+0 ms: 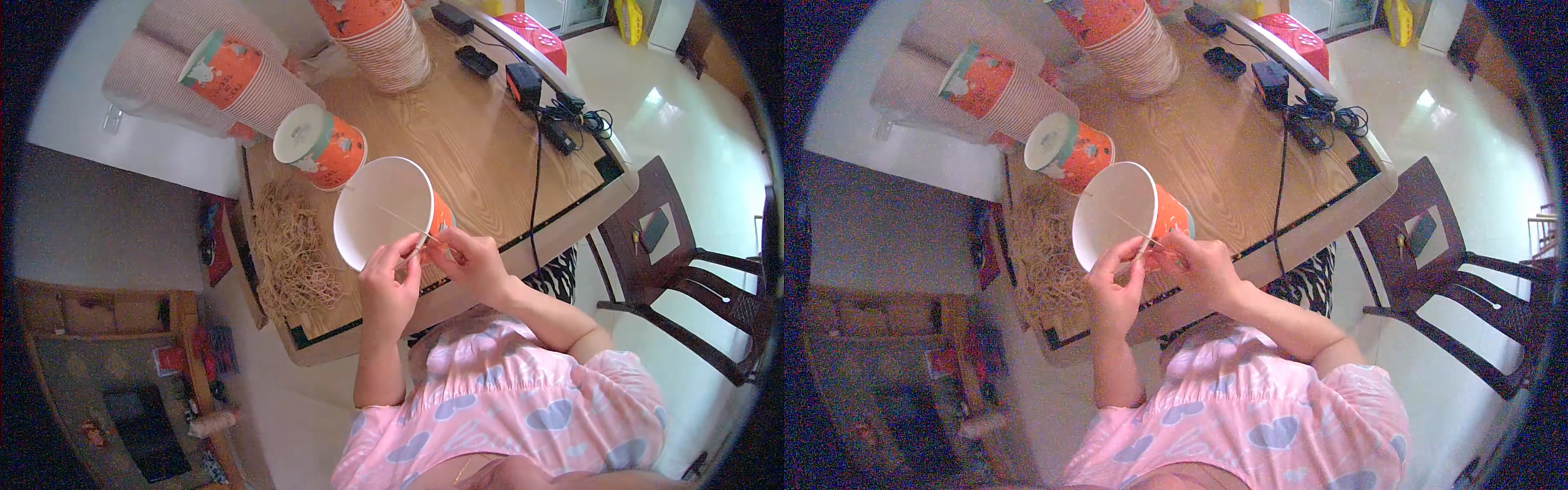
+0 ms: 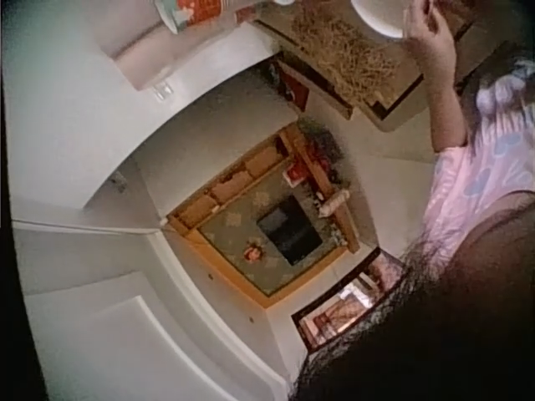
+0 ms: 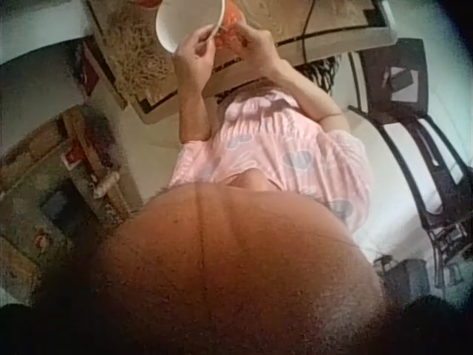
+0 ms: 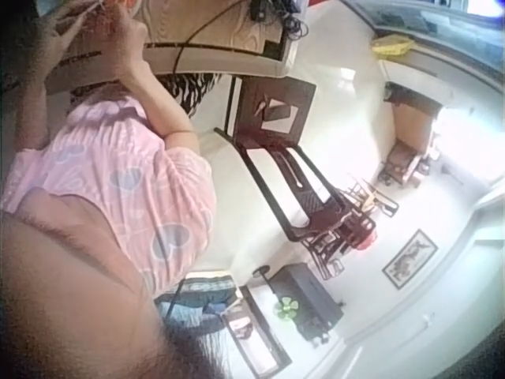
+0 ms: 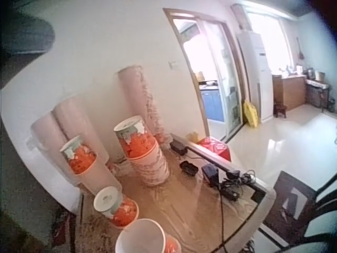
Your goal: Thread a string through a pre-cut hole in a paper cup and tie it.
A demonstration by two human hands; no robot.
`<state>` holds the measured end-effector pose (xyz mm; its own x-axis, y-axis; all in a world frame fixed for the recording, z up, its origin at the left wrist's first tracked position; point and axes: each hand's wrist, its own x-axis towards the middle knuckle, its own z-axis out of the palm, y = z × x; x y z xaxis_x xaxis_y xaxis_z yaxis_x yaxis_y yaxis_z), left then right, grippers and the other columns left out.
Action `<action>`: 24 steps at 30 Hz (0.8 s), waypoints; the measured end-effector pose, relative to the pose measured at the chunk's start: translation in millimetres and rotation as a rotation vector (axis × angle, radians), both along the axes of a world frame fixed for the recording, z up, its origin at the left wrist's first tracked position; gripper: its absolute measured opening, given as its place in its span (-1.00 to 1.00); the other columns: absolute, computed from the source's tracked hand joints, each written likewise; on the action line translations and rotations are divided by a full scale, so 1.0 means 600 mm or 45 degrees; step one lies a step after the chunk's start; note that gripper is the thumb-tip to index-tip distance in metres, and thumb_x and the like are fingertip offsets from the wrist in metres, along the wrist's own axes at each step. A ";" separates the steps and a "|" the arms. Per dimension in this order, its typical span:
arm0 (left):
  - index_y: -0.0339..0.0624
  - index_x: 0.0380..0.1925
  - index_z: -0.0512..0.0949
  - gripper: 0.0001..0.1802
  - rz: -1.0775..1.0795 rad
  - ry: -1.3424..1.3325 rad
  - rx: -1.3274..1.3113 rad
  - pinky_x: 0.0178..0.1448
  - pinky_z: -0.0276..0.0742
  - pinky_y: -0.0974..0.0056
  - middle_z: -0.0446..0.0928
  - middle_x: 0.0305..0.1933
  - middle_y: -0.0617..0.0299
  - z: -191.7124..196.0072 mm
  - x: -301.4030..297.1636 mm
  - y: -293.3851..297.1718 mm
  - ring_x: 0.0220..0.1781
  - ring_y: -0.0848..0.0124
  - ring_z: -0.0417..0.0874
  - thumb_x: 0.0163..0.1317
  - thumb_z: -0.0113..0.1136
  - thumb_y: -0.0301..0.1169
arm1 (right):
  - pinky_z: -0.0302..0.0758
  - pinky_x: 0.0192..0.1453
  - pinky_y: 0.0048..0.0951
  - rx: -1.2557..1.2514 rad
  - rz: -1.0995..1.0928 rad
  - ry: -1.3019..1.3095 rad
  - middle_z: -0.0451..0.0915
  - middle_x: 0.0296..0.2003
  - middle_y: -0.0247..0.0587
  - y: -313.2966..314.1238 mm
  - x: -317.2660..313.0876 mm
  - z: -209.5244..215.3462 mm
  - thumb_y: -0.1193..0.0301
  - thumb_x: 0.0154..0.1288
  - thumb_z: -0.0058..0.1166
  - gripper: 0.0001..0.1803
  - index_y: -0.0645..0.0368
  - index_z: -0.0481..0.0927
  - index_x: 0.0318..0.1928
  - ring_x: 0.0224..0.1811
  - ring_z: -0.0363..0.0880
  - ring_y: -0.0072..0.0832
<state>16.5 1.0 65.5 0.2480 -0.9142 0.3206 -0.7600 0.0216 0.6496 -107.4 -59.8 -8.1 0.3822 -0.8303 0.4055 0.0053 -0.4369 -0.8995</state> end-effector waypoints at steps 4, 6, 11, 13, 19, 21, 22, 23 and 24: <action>-0.19 -0.19 0.53 -0.73 0.041 -0.018 -0.016 -0.23 0.49 0.21 0.55 -0.36 0.14 -0.002 -0.007 0.001 -0.31 0.24 0.58 0.04 0.14 -0.59 | 0.20 -0.66 -0.58 -0.018 0.018 0.070 0.33 -0.74 -0.30 0.001 -0.006 0.017 0.52 0.09 0.14 -0.91 0.16 0.53 -0.35 -0.74 0.24 -0.68; -0.18 -0.19 0.52 -0.72 0.012 -0.055 -0.076 -0.24 0.49 0.20 0.55 -0.36 0.14 -0.007 -0.005 0.001 -0.32 0.25 0.58 0.04 0.13 -0.60 | 0.22 -0.66 -0.56 -0.043 0.018 0.090 0.32 -0.75 -0.28 -0.002 -0.010 0.022 0.51 0.08 0.15 -0.89 0.16 0.53 -0.34 -0.74 0.25 -0.65; -0.15 -0.18 0.51 -0.70 0.008 -0.055 -0.070 -0.21 0.49 0.20 0.55 -0.34 0.15 -0.008 -0.003 0.002 -0.30 0.24 0.57 0.03 0.12 -0.62 | 0.31 -0.61 -0.40 0.007 0.193 0.378 0.37 -0.74 -0.16 -0.012 -0.029 0.032 0.41 0.08 0.14 -0.87 0.15 0.52 -0.35 -0.74 0.37 -0.38; -0.14 -0.17 0.50 -0.69 0.008 -0.048 -0.064 -0.20 0.50 0.20 0.55 -0.34 0.16 -0.008 -0.004 0.001 -0.29 0.24 0.57 0.03 0.12 -0.62 | 0.32 -0.60 -0.37 0.019 0.168 0.420 0.39 -0.73 -0.14 -0.009 -0.031 0.032 0.38 0.09 0.13 -0.86 0.16 0.52 -0.36 -0.73 0.39 -0.33; -0.12 -0.16 0.46 -0.66 -0.005 -0.144 0.046 -0.20 0.50 0.19 0.54 -0.34 0.18 0.006 -0.015 0.004 -0.26 0.24 0.56 0.02 0.12 -0.62 | 0.44 -0.45 -0.21 0.110 0.268 0.546 0.52 -0.59 -0.06 -0.019 -0.054 0.063 0.30 0.13 0.11 -0.80 0.18 0.51 -0.38 -0.54 0.55 -0.12; -0.12 -0.17 0.46 -0.68 -0.024 -0.199 0.038 -0.21 0.49 0.18 0.54 -0.35 0.18 -0.002 -0.012 0.005 -0.27 0.24 0.56 0.02 0.13 -0.62 | 0.43 -0.46 -0.24 0.191 0.307 0.560 0.51 -0.60 -0.06 -0.027 -0.059 0.075 0.30 0.14 0.11 -0.80 0.19 0.51 -0.39 -0.56 0.54 -0.16; -0.12 -0.17 0.46 -0.68 -0.026 -0.199 0.038 -0.21 0.49 0.18 0.54 -0.35 0.18 -0.002 -0.013 0.003 -0.27 0.24 0.56 0.02 0.13 -0.62 | 0.34 -0.52 -0.38 0.190 0.270 0.445 0.38 -0.67 -0.19 -0.030 -0.060 0.075 0.34 0.17 0.09 -0.81 0.22 0.48 -0.42 -0.61 0.37 -0.40; -0.12 -0.17 0.46 -0.68 -0.034 -0.205 0.034 -0.21 0.49 0.18 0.53 -0.36 0.18 -0.001 -0.014 0.002 -0.28 0.23 0.56 0.02 0.13 -0.62 | 0.24 -0.58 -0.51 0.188 0.233 0.330 0.25 -0.74 -0.33 -0.033 -0.061 0.075 0.39 0.21 0.08 -0.80 0.26 0.45 -0.44 -0.66 0.21 -0.63; -0.12 -0.17 0.46 -0.68 -0.041 -0.211 0.029 -0.21 0.49 0.17 0.53 -0.37 0.18 -0.001 -0.014 0.001 -0.28 0.23 0.55 0.02 0.13 -0.62 | 0.24 -0.58 -0.51 0.186 0.234 0.331 0.25 -0.74 -0.33 -0.036 -0.062 0.075 0.39 0.21 0.08 -0.80 0.26 0.45 -0.44 -0.66 0.21 -0.63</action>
